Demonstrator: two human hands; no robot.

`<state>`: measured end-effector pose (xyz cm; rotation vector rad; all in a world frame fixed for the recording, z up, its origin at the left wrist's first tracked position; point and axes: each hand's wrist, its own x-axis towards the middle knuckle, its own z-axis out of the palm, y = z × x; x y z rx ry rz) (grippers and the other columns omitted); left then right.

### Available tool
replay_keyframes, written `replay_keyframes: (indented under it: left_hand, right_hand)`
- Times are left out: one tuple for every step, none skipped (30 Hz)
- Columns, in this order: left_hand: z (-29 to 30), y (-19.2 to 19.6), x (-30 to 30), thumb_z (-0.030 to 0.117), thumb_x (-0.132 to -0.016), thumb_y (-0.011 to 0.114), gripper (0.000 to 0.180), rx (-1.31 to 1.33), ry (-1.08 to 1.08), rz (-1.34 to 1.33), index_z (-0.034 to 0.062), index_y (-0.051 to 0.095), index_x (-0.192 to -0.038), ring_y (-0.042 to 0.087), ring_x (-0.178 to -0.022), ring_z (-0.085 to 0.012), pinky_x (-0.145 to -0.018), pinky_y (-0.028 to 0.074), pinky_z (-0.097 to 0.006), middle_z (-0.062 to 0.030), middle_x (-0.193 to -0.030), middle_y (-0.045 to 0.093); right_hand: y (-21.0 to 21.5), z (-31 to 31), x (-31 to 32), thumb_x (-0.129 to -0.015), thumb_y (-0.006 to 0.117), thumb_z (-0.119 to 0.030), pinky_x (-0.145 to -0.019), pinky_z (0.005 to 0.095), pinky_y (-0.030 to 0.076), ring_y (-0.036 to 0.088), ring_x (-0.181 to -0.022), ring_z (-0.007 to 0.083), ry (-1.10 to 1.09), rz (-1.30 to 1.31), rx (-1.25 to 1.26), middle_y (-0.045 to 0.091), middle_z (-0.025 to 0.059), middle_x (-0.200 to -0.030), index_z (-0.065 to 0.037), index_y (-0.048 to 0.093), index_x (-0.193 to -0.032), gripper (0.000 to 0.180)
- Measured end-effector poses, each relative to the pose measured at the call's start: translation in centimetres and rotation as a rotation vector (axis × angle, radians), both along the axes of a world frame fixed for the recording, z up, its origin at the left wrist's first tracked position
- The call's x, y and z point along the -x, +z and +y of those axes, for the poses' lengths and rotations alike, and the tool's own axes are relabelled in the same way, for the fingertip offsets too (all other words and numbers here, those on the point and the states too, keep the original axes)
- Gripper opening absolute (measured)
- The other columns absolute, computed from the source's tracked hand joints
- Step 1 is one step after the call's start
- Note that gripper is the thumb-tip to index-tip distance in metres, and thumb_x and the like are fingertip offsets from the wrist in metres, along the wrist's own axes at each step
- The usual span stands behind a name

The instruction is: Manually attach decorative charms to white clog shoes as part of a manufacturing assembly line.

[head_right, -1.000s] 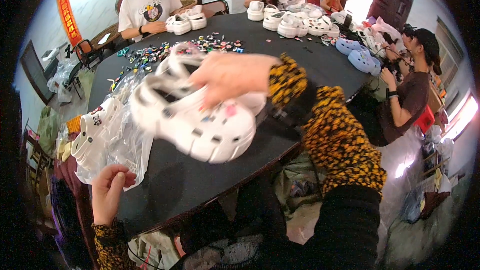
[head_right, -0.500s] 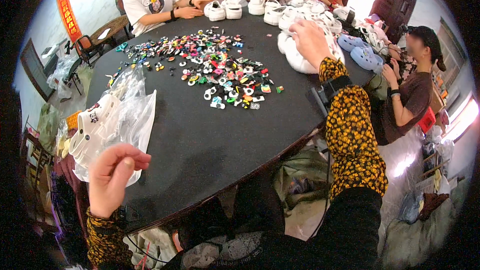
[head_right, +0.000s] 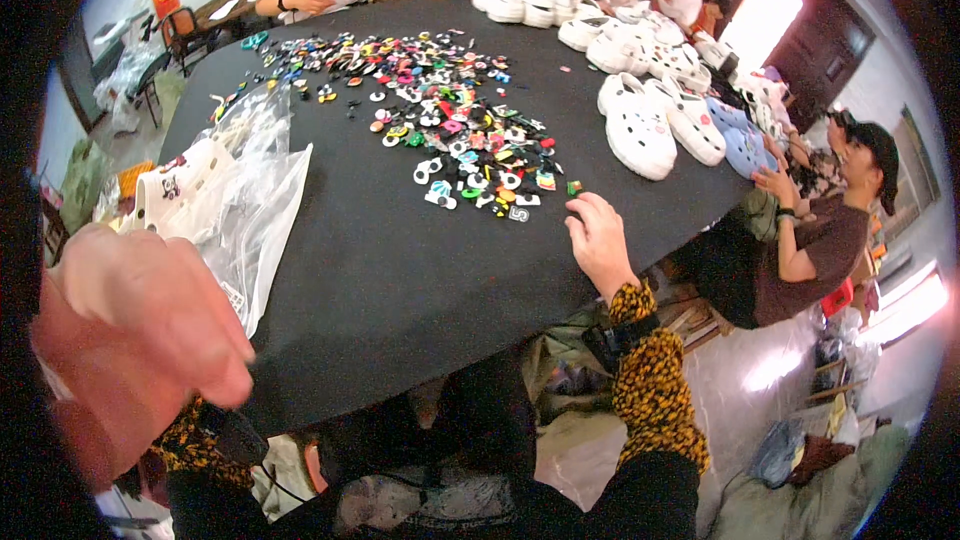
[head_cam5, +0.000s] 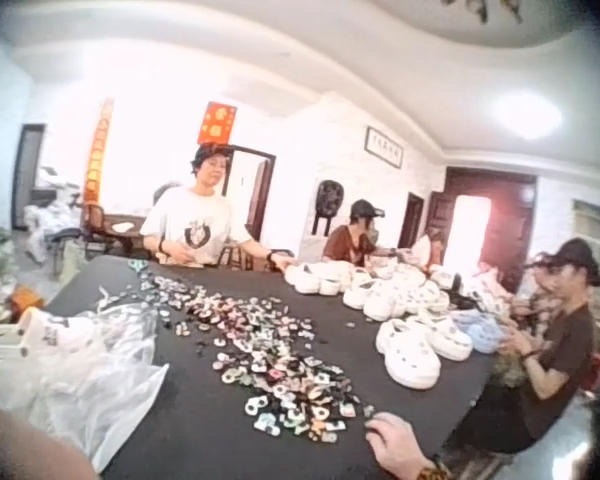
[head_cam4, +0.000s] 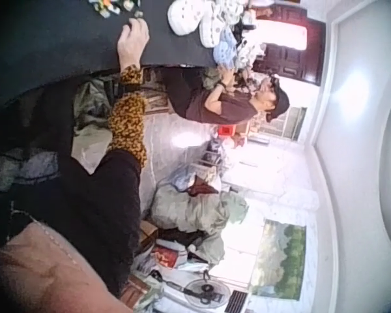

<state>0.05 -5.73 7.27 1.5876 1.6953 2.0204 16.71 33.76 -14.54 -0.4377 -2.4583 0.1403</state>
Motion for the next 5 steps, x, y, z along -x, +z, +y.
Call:
replay_keyframes:
  left_hand:
    - [0.62,-0.38,0.19,0.042,-0.081,0.067,0.061,0.037,0.007,-0.030,-0.0021,0.036,-0.109,0.054,-0.053,-0.0189,-0.053,0.051,-0.029,-0.0102,-0.067,0.056]
    - [0.54,-0.36,0.15,0.038,-0.080,0.070,0.054,0.084,0.025,-0.054,0.0009,0.038,-0.101,0.051,-0.049,-0.0186,-0.051,0.050,-0.029,-0.0081,-0.061,0.053]
    - [0.44,-0.24,0.09,0.035,-0.078,0.072,0.047,0.131,0.042,-0.076,0.0040,0.040,-0.094,0.049,-0.046,-0.0182,-0.048,0.050,-0.029,-0.0061,-0.056,0.050]
    - [0.31,-0.02,0.01,0.031,-0.077,0.075,0.042,0.178,0.057,-0.098,0.0070,0.042,-0.086,0.046,-0.042,-0.0179,-0.046,0.049,-0.028,-0.0041,-0.050,0.048]
    - [-0.07,0.23,-0.29,0.036,-0.083,0.069,0.041,0.183,0.041,-0.225,0.0058,0.042,-0.089,0.050,-0.048,-0.0183,-0.046,0.049,-0.028,-0.0045,-0.059,0.054]
  right_hand:
    - [-0.06,0.19,-0.88,-0.081,0.060,-0.010,-0.089,0.0399,0.042,0.055,-0.104,0.0314,-0.056,0.009,0.014,0.057,0.0136,-0.110,-0.004,0.061,-0.100,0.019]
    - [-0.03,-0.11,-1.13,-0.081,0.060,-0.010,-0.089,0.0399,0.041,0.055,-0.104,0.0314,-0.101,0.024,0.036,0.057,0.0138,-0.110,-0.004,0.061,-0.100,0.019]
    - [0.13,-0.34,-1.13,-0.081,0.060,-0.010,-0.089,0.0399,0.041,0.055,-0.104,0.0314,-0.099,0.012,0.037,0.057,0.0138,-0.110,-0.004,0.061,-0.100,0.019]
    - [0.34,-0.62,-0.99,-0.082,0.060,-0.011,-0.090,0.0410,0.041,0.054,-0.105,0.0310,-0.109,0.015,0.032,0.057,0.0137,-0.111,-0.005,0.061,-0.100,0.019]
    - [0.36,-0.81,-0.54,-0.082,0.060,-0.012,-0.090,0.0420,0.041,0.054,-0.106,0.0306,-0.119,0.020,0.032,0.057,0.0137,-0.111,-0.006,0.061,-0.100,0.019]
